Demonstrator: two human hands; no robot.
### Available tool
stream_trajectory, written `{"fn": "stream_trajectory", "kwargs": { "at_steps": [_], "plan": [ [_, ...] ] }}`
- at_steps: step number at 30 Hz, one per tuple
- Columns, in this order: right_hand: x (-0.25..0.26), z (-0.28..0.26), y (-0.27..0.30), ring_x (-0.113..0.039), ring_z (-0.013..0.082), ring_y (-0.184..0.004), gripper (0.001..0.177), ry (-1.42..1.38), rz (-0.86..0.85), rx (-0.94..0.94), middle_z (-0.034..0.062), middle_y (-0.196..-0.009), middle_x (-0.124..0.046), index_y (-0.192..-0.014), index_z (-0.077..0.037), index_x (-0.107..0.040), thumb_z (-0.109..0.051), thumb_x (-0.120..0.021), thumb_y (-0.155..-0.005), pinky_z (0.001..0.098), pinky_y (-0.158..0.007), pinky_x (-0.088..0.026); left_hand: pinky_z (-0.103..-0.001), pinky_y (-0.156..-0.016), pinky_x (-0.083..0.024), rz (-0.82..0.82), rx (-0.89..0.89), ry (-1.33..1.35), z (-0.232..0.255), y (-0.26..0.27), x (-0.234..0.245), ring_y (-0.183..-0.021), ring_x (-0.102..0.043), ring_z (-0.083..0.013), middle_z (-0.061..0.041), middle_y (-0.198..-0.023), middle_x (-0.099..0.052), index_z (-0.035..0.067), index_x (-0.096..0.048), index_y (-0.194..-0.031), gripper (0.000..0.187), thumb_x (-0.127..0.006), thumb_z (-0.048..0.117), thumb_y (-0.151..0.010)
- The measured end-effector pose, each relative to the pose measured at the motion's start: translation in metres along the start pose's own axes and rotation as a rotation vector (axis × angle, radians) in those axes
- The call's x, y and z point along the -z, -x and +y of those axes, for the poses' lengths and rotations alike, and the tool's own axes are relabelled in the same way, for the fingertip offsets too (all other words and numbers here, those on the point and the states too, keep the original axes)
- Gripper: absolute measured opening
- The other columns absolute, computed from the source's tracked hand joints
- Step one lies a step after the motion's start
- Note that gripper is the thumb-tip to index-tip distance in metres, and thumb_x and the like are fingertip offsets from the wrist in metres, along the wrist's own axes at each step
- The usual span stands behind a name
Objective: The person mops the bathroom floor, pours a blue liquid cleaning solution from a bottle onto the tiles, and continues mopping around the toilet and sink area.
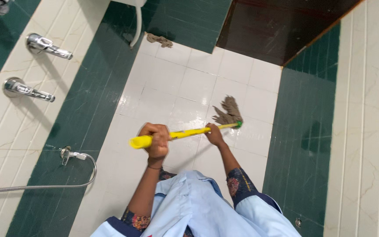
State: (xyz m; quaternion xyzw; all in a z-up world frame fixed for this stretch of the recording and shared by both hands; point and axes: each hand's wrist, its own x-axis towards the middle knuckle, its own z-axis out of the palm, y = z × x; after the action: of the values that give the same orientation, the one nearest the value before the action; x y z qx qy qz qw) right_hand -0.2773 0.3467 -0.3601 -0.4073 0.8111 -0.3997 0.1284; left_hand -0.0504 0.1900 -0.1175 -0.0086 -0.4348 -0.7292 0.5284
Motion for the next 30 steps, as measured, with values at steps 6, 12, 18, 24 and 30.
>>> {"fn": "stream_trajectory", "kwargs": {
  "at_steps": [6,12,18,24,30],
  "plan": [
    [0.053,0.017,0.07,-0.063,0.0366,-0.096,0.019,0.112,0.177,-0.206,0.0149,-0.095,-0.066,-0.095,-0.007,-0.062,-0.005,-0.073,-0.08,0.045,-0.084,-0.05,-0.023,-0.051,-0.039,-0.283,0.371,0.0,-0.01,0.025,-0.041,-0.05,-0.041,-0.0064,-0.002,-0.061,-0.05,0.003,-0.052,-0.079,0.028,-0.062,0.021,-0.098],
    [0.006,-0.02,0.084,-0.058,0.0373,-0.095,0.02,0.116,0.512,-0.252,0.0155,-0.094,-0.062,-0.092,-0.005,-0.057,0.008,-0.058,-0.078,0.0458,-0.086,-0.046,-0.024,-0.051,-0.037,-0.499,0.45,-0.05,0.048,-0.017,-0.039,-0.049,-0.041,-0.0069,-0.004,-0.063,-0.053,0.0,-0.056,-0.077,0.025,-0.062,0.018,-0.093],
    [-0.071,-0.073,0.042,-0.057,0.0345,-0.087,0.021,-0.045,0.533,-0.179,0.0128,-0.086,-0.059,-0.087,-0.004,-0.054,0.014,-0.054,-0.077,0.0464,-0.101,-0.04,-0.026,-0.053,-0.038,-0.421,0.318,-0.115,0.118,-0.053,0.01,-0.049,-0.043,-0.0087,-0.005,-0.06,-0.053,0.001,-0.057,-0.075,0.026,-0.063,0.02,-0.092],
    [-0.144,-0.117,-0.027,-0.054,0.0304,-0.076,0.027,-0.112,0.422,-0.023,0.0078,-0.078,-0.056,-0.085,-0.005,-0.049,0.018,-0.053,-0.073,0.0505,-0.128,-0.02,-0.03,-0.06,-0.038,-0.338,0.181,-0.178,0.158,-0.078,0.066,-0.056,-0.046,-0.015,-0.003,-0.058,-0.048,0.002,-0.055,-0.076,0.031,-0.067,0.024,-0.095],
    [-0.213,-0.158,-0.103,-0.059,0.028,-0.078,0.027,-0.176,0.262,0.129,0.0058,-0.075,-0.055,-0.082,-0.008,-0.05,0.017,-0.058,-0.074,0.0512,-0.128,-0.024,-0.033,-0.067,-0.041,-0.241,0.094,-0.35,0.2,-0.088,0.11,-0.063,-0.052,-0.0183,-0.006,-0.067,-0.055,0.002,-0.056,-0.079,0.035,-0.069,0.03,-0.097]
  ]
}}
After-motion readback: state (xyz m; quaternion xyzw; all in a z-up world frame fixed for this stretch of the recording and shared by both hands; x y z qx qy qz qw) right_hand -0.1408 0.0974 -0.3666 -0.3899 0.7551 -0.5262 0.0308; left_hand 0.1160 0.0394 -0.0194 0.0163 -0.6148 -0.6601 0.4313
